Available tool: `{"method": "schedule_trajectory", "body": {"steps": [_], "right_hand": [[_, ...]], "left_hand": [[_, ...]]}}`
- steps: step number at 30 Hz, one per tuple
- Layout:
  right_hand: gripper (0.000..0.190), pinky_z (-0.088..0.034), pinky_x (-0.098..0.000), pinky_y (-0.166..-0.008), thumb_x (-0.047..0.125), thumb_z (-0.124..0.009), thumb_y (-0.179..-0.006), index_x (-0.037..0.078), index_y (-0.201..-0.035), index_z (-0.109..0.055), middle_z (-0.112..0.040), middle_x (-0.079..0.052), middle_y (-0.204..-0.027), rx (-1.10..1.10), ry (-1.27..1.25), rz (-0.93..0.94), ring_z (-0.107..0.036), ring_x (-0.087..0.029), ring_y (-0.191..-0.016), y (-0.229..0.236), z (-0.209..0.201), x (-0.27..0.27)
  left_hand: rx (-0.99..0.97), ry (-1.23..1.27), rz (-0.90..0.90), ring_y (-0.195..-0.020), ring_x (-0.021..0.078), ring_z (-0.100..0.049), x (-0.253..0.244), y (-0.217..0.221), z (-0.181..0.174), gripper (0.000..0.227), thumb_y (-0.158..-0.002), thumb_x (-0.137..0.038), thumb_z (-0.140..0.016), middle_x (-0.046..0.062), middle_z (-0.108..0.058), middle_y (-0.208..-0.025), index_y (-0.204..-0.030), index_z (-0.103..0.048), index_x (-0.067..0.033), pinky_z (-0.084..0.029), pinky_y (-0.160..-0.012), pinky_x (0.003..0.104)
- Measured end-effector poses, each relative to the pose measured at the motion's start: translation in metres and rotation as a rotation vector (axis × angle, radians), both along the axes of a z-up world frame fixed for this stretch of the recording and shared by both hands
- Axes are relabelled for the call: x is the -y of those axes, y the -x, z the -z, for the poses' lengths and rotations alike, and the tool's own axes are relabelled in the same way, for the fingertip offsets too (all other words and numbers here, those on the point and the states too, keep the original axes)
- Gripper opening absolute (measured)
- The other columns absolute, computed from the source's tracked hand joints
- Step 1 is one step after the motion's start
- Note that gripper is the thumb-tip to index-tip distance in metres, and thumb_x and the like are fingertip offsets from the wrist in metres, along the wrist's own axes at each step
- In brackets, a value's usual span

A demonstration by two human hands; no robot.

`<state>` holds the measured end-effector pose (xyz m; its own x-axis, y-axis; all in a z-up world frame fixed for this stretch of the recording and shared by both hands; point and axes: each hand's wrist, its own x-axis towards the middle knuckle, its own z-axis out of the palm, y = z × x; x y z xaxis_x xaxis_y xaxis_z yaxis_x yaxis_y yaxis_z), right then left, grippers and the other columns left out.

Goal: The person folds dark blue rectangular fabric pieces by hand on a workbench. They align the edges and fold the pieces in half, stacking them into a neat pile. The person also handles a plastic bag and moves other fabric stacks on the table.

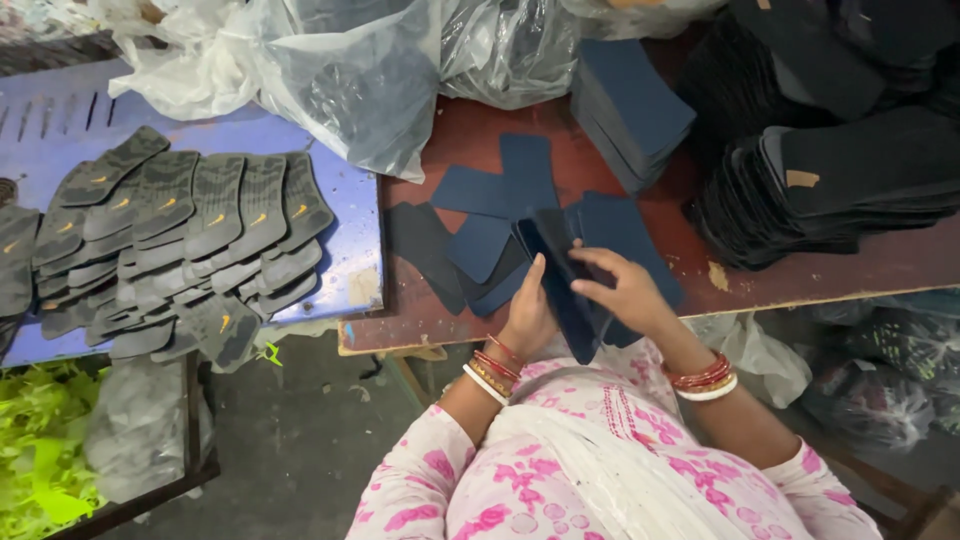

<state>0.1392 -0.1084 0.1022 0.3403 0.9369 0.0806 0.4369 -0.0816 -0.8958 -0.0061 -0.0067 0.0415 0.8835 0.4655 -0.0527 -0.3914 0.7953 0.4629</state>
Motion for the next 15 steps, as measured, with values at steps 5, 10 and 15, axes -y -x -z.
{"method": "schedule_trajectory", "body": {"steps": [5,10,15], "right_hand": [[0.041,-0.056,-0.034,-0.093,0.017,-0.072,-0.087,0.009,-0.127,-0.069,-0.074,-0.011,-0.119,0.061,0.108,0.191,-0.071,-0.023,-0.106,-0.057,0.023,0.019],[0.023,-0.054,-0.0425,-0.09,0.005,-0.068,-0.079,0.016,-0.098,-0.075,-0.074,-0.01,-0.114,0.822,-0.067,0.251,-0.07,-0.032,-0.104,-0.048,-0.083,0.029],[0.036,-0.058,-0.0402,-0.087,0.004,-0.061,-0.081,0.022,-0.108,-0.078,-0.069,-0.007,-0.127,0.906,0.195,-0.251,-0.072,-0.026,-0.106,-0.063,0.023,0.02]], "left_hand": [[-0.195,0.117,0.039,-0.124,0.0311,-0.059,-0.014,0.015,0.002,0.071,-0.113,-0.054,-0.039,0.021,-0.06,-0.136,-0.148,-0.046,0.0073,-0.05,-0.108,0.044],[-0.163,0.066,-0.041,-0.126,0.0286,-0.06,-0.025,0.025,-0.041,0.077,-0.106,-0.06,-0.027,0.014,-0.058,-0.145,-0.149,-0.046,0.0015,-0.052,-0.104,0.045],[-0.013,0.057,-0.008,-0.129,0.0351,-0.059,-0.023,0.021,-0.035,0.074,-0.107,-0.053,-0.024,0.018,-0.056,-0.146,-0.147,-0.046,0.0048,-0.054,-0.104,0.047]]}}
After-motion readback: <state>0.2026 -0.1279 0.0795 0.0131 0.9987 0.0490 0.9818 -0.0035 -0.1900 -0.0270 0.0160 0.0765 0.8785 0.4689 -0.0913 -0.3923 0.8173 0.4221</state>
